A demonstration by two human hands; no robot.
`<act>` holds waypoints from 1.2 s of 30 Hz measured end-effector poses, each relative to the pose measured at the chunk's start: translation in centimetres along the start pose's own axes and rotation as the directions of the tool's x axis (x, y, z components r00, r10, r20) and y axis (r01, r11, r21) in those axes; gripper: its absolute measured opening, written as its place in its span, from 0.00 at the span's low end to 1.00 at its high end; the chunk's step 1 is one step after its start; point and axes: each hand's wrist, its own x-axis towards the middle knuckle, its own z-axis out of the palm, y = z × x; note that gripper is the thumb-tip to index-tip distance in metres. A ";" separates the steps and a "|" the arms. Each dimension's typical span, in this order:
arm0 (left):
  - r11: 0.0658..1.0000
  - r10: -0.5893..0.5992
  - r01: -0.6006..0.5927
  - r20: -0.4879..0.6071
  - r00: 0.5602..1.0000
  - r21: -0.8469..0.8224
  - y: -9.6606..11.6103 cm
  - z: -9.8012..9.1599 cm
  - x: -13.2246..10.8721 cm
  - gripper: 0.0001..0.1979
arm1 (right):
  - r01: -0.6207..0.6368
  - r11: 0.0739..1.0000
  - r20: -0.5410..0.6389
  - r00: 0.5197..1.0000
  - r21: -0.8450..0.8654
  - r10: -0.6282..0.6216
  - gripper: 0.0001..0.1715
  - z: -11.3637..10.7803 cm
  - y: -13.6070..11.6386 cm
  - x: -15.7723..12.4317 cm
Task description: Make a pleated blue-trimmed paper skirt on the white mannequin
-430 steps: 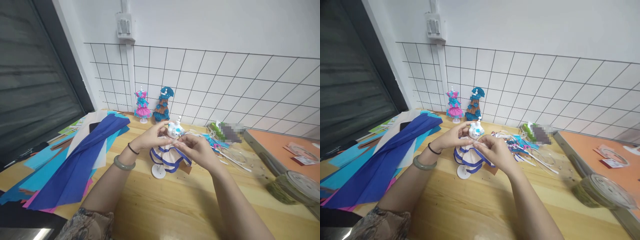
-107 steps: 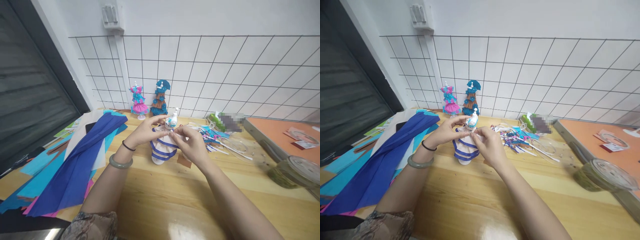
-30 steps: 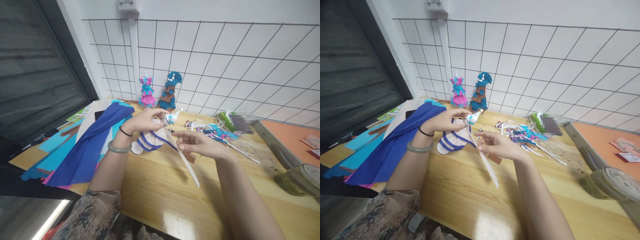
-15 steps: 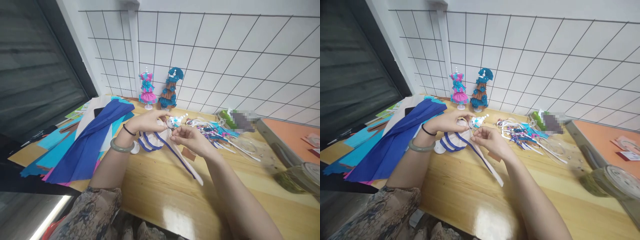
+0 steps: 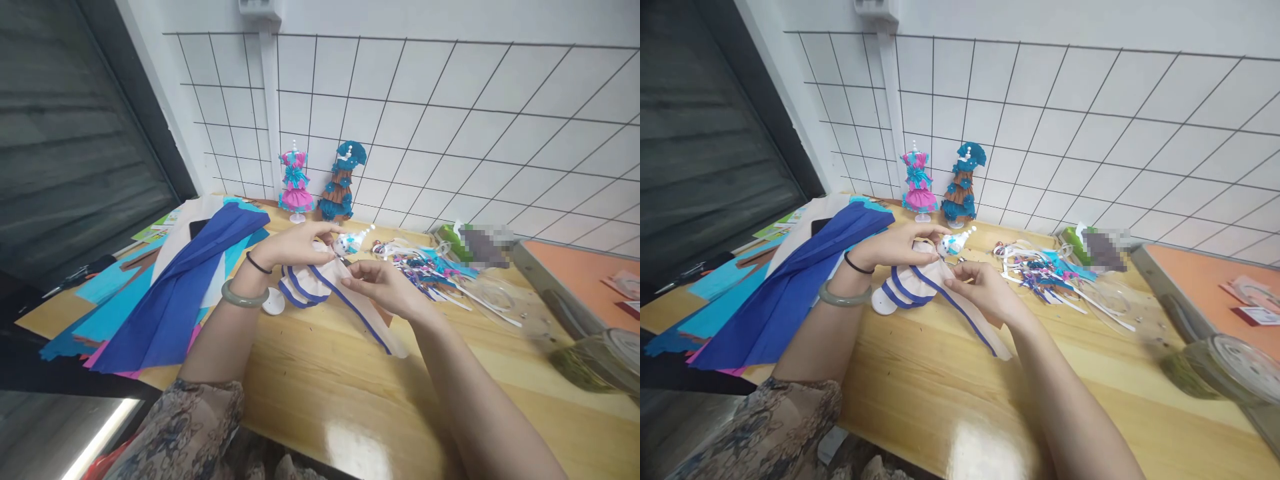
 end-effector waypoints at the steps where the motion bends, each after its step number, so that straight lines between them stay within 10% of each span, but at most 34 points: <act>1: 1.000 0.012 -0.013 -0.024 1.000 -0.024 0.0 0.1 0.1 0.28 | 0.019 0.999 -0.017 1.000 0.043 -0.018 0.19 0.1 -0.3 -0.1; 6: 0.966 0.107 -0.133 -0.125 0.986 -0.223 0.3 1.4 0.7 0.31 | 0.114 0.984 -0.185 0.979 0.139 -0.087 0.18 0.3 -1.7 -1.1; 12: 0.894 0.141 -0.193 -0.154 0.978 -0.405 0.8 3.4 1.4 0.32 | 0.124 0.981 -0.331 0.929 -0.147 -0.167 0.17 -1.1 -2.2 -2.0; 18: 0.858 0.183 -0.237 -0.161 0.970 -0.455 0.4 4.2 2.0 0.27 | 0.100 0.902 -0.305 0.920 -0.420 -0.244 0.16 -2.0 -1.9 -2.3; 36: 0.818 0.186 -0.206 -0.092 0.978 -0.538 0.8 4.0 1.7 0.32 | 0.107 0.877 -0.320 0.905 -0.469 -0.281 0.13 -1.8 -1.4 -2.0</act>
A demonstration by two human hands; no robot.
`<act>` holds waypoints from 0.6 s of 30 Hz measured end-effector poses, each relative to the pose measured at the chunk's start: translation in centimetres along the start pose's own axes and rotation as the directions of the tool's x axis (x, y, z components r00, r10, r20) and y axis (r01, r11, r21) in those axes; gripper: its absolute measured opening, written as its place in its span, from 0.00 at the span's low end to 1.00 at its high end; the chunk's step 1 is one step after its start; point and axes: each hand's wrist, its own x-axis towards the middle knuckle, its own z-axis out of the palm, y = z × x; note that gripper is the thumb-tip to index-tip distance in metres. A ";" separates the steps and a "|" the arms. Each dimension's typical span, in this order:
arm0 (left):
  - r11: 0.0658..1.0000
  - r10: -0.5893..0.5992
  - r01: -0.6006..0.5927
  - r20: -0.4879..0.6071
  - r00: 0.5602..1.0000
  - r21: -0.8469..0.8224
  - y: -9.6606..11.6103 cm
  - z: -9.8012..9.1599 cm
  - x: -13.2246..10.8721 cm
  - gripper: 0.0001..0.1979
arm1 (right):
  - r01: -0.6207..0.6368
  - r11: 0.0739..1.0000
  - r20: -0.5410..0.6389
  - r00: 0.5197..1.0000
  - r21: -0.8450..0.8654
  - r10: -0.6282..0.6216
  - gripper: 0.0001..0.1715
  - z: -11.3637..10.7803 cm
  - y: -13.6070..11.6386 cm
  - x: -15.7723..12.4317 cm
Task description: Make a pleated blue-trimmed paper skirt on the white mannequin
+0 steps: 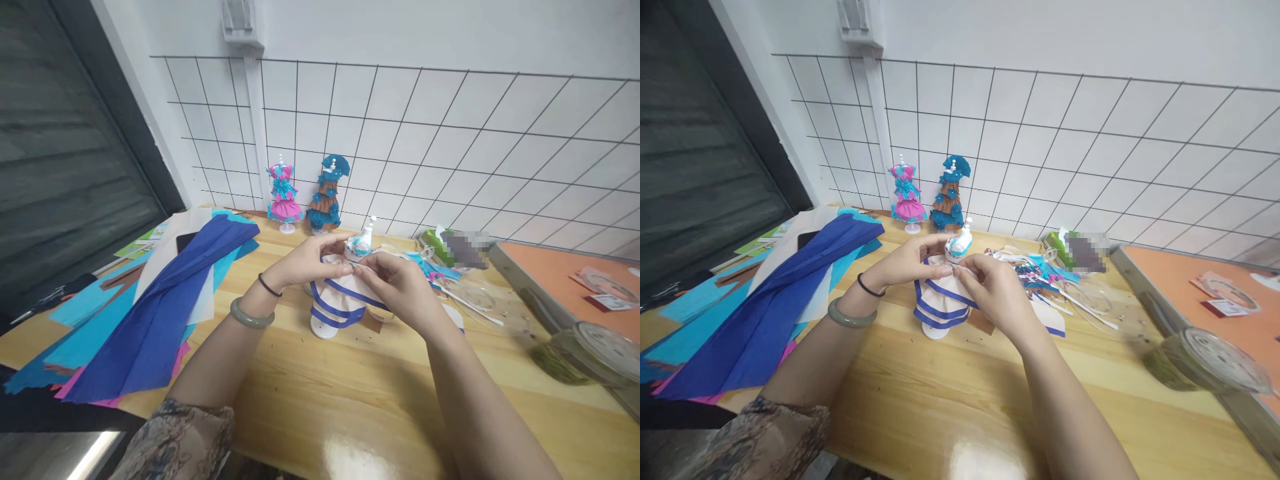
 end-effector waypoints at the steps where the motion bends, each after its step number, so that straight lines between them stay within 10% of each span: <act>1: 1.000 0.000 0.000 0.000 1.000 0.006 0.0 0.0 0.0 0.32 | -0.004 1.000 -0.006 1.000 -0.003 0.004 0.12 0.0 0.0 0.0; 18: 0.999 0.035 -0.036 0.035 0.999 0.040 -0.5 -0.1 0.1 0.28 | 0.037 0.998 -0.003 0.999 0.044 -0.037 0.13 -0.2 -0.3 -0.2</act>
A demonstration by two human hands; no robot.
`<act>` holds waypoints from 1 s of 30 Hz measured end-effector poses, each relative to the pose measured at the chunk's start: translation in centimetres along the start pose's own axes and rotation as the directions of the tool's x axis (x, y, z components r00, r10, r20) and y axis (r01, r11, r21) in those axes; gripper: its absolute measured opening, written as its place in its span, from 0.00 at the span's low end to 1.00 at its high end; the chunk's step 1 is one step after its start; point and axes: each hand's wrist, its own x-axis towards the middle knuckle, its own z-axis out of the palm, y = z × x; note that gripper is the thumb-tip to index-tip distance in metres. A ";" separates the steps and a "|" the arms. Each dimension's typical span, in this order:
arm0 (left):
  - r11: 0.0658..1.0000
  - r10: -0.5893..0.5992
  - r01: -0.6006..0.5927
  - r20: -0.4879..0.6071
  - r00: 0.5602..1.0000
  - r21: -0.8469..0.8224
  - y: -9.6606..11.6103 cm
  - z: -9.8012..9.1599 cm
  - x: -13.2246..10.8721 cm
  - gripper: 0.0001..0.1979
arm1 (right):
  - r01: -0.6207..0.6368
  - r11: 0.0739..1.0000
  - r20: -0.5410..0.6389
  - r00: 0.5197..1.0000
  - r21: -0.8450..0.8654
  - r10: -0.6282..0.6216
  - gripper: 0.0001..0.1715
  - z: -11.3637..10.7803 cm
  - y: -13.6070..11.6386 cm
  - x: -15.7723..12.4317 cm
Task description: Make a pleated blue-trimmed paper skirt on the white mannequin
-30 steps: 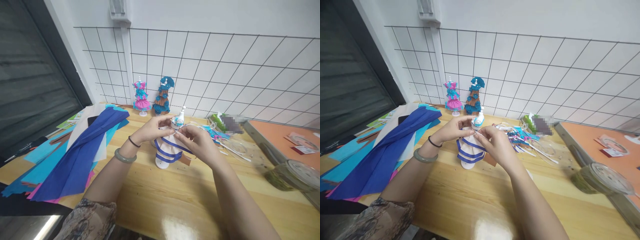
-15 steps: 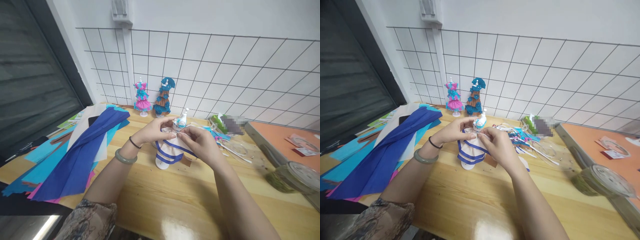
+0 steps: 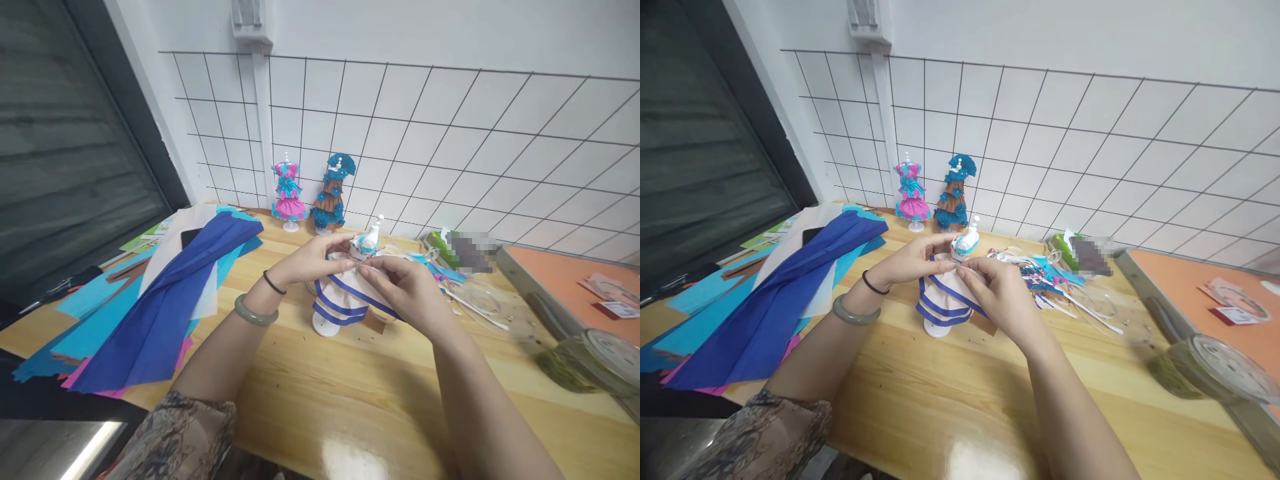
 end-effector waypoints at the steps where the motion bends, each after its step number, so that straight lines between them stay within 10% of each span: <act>1: 1.000 0.002 -0.002 0.003 1.000 0.010 0.1 0.0 0.0 0.28 | 0.003 1.000 -0.005 1.000 0.000 -0.003 0.13 0.0 0.0 0.0; 30: 0.997 -0.022 0.015 -0.089 0.996 -0.078 -0.3 0.5 0.3 0.31 | 0.043 0.995 -0.173 0.983 -0.089 -0.058 0.09 0.9 -0.5 -0.1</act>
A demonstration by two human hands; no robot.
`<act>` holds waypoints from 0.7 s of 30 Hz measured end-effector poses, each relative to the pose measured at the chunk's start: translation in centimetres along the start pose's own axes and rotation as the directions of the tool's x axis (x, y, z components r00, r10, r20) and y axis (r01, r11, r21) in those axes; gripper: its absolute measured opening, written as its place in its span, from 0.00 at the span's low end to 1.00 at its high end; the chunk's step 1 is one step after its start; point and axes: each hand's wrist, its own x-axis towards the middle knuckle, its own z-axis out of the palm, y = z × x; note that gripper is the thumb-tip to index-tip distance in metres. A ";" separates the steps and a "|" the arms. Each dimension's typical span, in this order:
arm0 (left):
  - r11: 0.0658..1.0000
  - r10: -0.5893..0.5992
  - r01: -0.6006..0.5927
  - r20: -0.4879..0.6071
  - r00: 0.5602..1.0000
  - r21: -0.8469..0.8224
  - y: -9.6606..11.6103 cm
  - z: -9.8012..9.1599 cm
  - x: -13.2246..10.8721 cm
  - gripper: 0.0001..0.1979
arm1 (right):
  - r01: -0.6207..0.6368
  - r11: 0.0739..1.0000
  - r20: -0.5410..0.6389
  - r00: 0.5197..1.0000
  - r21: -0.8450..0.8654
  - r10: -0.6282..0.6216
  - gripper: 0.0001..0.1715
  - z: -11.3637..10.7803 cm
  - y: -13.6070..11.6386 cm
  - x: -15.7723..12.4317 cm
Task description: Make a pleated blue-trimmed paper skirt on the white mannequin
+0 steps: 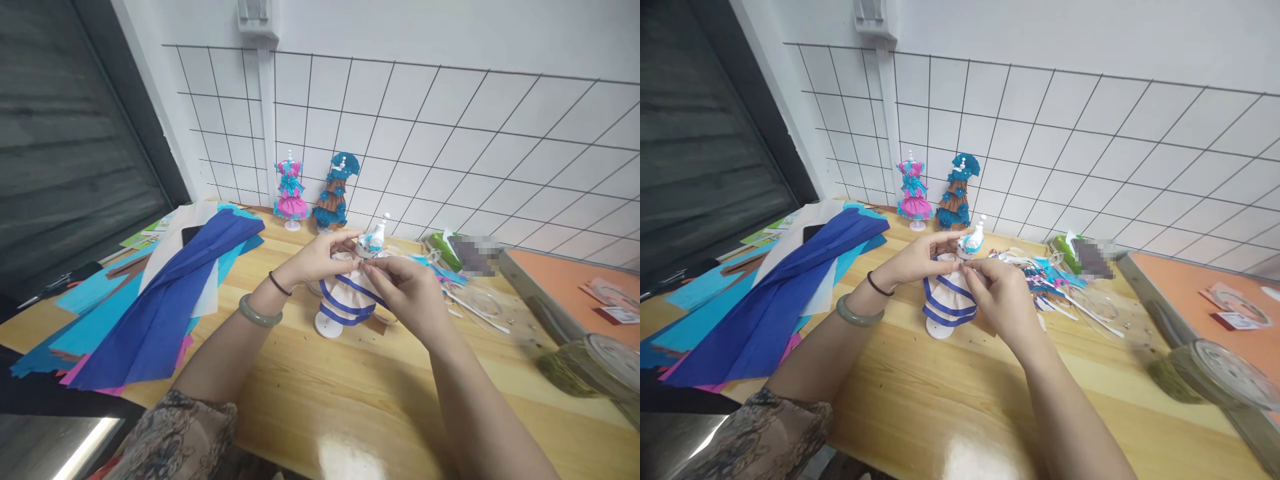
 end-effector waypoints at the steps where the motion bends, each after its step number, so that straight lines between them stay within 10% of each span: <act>1: 1.000 0.000 0.000 -0.005 1.000 0.003 0.0 0.1 0.0 0.31 | -0.005 1.000 0.003 1.000 -0.003 0.005 0.09 0.0 0.0 0.0; 21: 1.000 0.004 -0.003 -0.054 0.999 0.013 -0.5 0.4 0.3 0.30 | -0.023 0.997 -0.038 0.999 0.080 0.026 0.09 0.9 1.0 0.3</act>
